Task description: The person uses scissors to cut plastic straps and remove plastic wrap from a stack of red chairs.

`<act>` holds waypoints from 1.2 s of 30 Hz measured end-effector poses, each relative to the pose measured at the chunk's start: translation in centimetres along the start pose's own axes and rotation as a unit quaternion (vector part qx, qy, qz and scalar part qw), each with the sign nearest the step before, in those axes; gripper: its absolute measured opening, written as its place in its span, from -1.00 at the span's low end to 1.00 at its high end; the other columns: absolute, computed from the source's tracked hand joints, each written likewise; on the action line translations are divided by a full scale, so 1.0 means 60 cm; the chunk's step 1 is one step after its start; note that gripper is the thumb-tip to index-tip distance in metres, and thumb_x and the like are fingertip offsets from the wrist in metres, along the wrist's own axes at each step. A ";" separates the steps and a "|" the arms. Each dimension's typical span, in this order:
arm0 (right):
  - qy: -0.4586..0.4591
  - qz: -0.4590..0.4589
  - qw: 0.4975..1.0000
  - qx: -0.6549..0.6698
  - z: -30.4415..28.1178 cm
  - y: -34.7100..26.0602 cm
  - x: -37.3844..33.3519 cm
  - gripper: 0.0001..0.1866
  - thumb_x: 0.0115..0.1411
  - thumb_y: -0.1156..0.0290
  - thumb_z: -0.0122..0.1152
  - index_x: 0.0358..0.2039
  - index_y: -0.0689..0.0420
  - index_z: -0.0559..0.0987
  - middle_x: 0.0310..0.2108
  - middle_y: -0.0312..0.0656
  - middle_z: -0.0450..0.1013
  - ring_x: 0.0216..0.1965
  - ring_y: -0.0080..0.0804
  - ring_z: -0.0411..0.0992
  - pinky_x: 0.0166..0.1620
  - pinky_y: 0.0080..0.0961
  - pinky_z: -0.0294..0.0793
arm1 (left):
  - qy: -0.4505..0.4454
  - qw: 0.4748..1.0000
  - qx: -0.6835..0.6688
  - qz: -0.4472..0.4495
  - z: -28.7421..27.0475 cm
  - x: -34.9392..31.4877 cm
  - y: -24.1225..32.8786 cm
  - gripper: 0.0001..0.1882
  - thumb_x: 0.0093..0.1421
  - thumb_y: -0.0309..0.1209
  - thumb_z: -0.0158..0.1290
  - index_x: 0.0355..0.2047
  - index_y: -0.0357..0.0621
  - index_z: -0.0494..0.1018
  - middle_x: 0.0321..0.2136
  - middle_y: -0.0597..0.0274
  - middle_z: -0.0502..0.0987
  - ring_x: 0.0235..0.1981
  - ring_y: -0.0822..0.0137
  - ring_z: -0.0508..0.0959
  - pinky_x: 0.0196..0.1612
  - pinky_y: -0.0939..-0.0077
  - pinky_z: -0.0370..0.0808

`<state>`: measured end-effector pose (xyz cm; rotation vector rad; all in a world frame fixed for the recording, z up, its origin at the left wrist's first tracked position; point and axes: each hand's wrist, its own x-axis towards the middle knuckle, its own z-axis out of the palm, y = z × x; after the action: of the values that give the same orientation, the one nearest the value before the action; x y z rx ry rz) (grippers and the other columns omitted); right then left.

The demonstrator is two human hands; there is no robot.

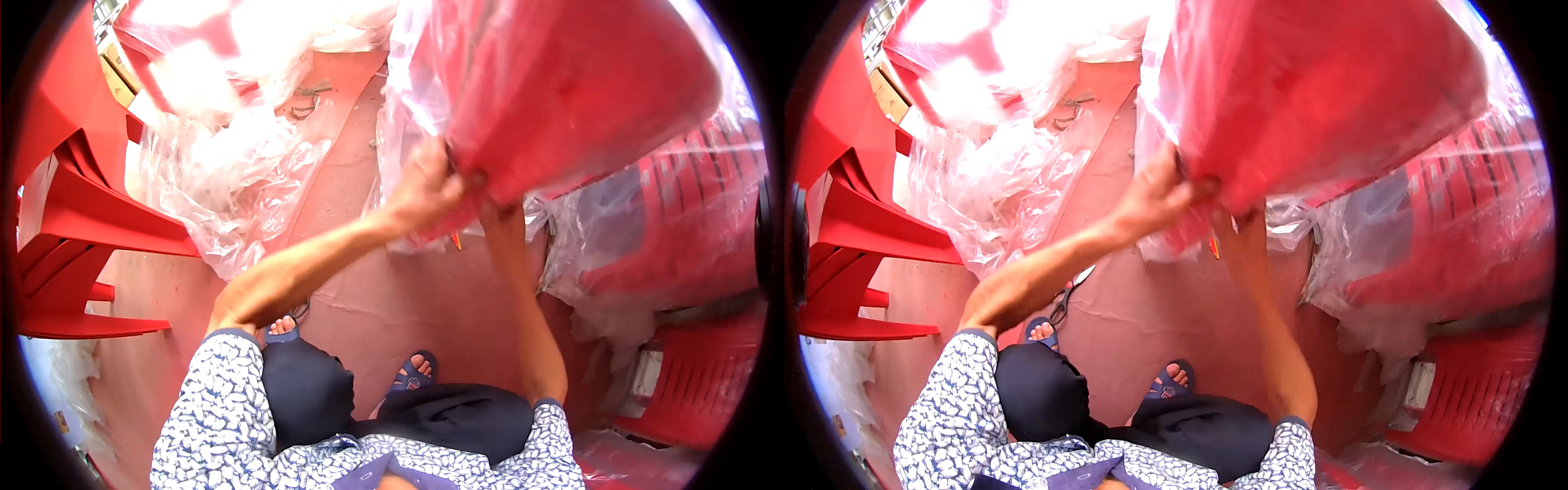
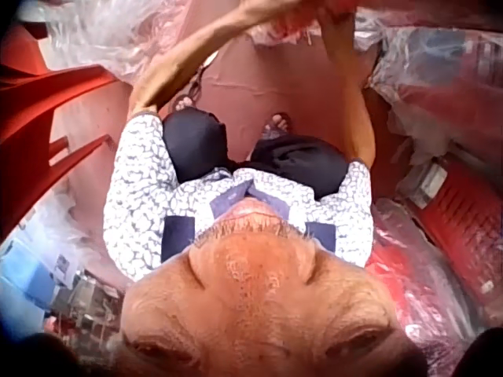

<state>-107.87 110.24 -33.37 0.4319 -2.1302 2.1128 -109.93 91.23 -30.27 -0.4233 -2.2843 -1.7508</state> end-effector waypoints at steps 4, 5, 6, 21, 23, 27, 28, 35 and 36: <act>0.104 0.087 0.976 -0.168 -0.025 0.051 -0.113 -0.52 0.29 0.24 0.20 0.13 0.22 0.41 0.02 -0.13 0.43 0.02 -0.32 0.40 0.08 -0.33 0.39 | 0.015 0.989 0.127 0.073 0.042 -0.104 0.019 -0.61 0.10 -0.48 0.09 -0.14 -0.42 0.21 -0.31 -0.31 0.30 -0.27 -0.28 0.36 -0.23 -0.02 0.33; 0.136 0.080 0.971 -0.180 -0.075 0.089 -0.138 -0.56 0.31 0.23 0.16 0.12 0.20 0.42 0.01 -0.15 0.43 0.01 -0.34 0.41 0.06 -0.35 0.40 | 0.007 0.991 0.108 0.082 0.055 -0.115 0.029 -0.62 0.11 -0.47 0.08 -0.15 -0.41 0.21 -0.28 -0.31 0.31 -0.26 -0.28 0.37 -0.22 -0.03 0.33; 0.167 0.062 0.962 -0.205 -0.138 0.137 -0.166 -0.59 0.34 0.23 0.12 0.11 0.18 0.43 -0.01 -0.17 0.44 -0.01 -0.35 0.41 0.03 -0.38 0.41 | -0.003 0.992 0.087 0.094 0.064 -0.122 0.040 -0.62 0.12 -0.46 0.08 -0.15 -0.41 0.21 -0.25 -0.31 0.32 -0.26 -0.27 0.38 -0.21 -0.05 0.34; 0.047 -0.020 0.666 -0.744 -0.047 0.021 -0.198 -0.47 0.22 0.40 0.12 0.19 0.29 0.34 0.09 0.35 0.32 0.09 0.34 0.29 0.15 0.05 0.30 | 0.042 0.988 0.075 -0.126 -0.158 0.020 -0.412 -0.44 0.21 -0.16 0.16 0.12 -0.24 0.40 -0.08 -0.08 0.57 -0.14 0.17 0.61 -0.06 0.26 0.53; 0.062 -0.087 0.672 -0.733 -0.062 0.019 -0.204 -0.44 0.17 0.52 0.13 0.20 0.30 0.32 0.10 0.35 0.30 0.12 0.40 0.24 0.17 0.09 0.26 | 0.088 0.992 0.045 -0.072 -0.140 0.052 -0.394 -0.17 0.19 -0.09 0.20 0.34 -0.17 0.11 0.01 -0.16 0.46 -0.11 0.14 0.57 -0.04 0.21 0.52; 0.107 -0.142 0.654 -0.735 -0.120 0.061 -0.223 -0.47 0.18 0.46 0.17 0.17 0.29 0.35 0.16 0.33 0.25 0.13 0.26 0.28 0.13 0.07 0.29 | -0.040 0.988 -0.127 -0.079 -0.134 0.107 -0.337 -0.36 0.22 -0.21 0.16 0.21 -0.29 0.29 -0.21 0.11 0.55 -0.26 0.38 0.57 -0.21 0.43 0.52; 0.098 -0.158 0.652 -0.735 -0.130 0.074 -0.228 -0.47 0.22 0.37 0.19 0.16 0.29 0.36 0.20 0.36 0.20 0.12 0.16 0.33 0.08 0.08 0.33 | -0.040 0.988 -0.129 -0.080 -0.134 0.112 -0.341 -0.36 0.22 -0.21 0.16 0.21 -0.29 0.29 -0.21 0.11 0.55 -0.26 0.38 0.57 -0.21 0.43 0.52; 0.064 0.004 0.589 -0.805 -0.077 0.041 -0.229 -0.62 0.29 0.38 0.10 0.06 0.31 0.41 0.00 0.23 0.39 -0.04 -0.01 0.42 -0.02 -0.16 0.43 | 0.089 0.992 -0.039 -0.086 -0.191 0.152 -0.384 -0.77 0.25 -0.35 0.08 -0.30 -0.30 0.59 -0.49 0.19 0.58 -0.47 0.41 0.54 -0.38 0.46 0.46; 0.062 -0.011 0.613 -0.788 -0.066 0.038 -0.224 -0.57 0.21 0.49 0.11 0.10 0.30 0.40 0.02 0.23 0.37 0.01 0.13 0.35 0.06 -0.05 0.33 | 0.113 0.992 0.011 -0.058 -0.204 0.170 -0.387 -0.73 0.24 -0.31 0.08 -0.32 -0.31 0.60 -0.43 0.03 0.65 -0.38 0.28 0.63 -0.27 0.35 0.53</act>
<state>-96.17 115.80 -39.15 0.0225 -2.7256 -0.3313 -127.81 74.64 -44.40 -0.0823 -2.2021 -1.7261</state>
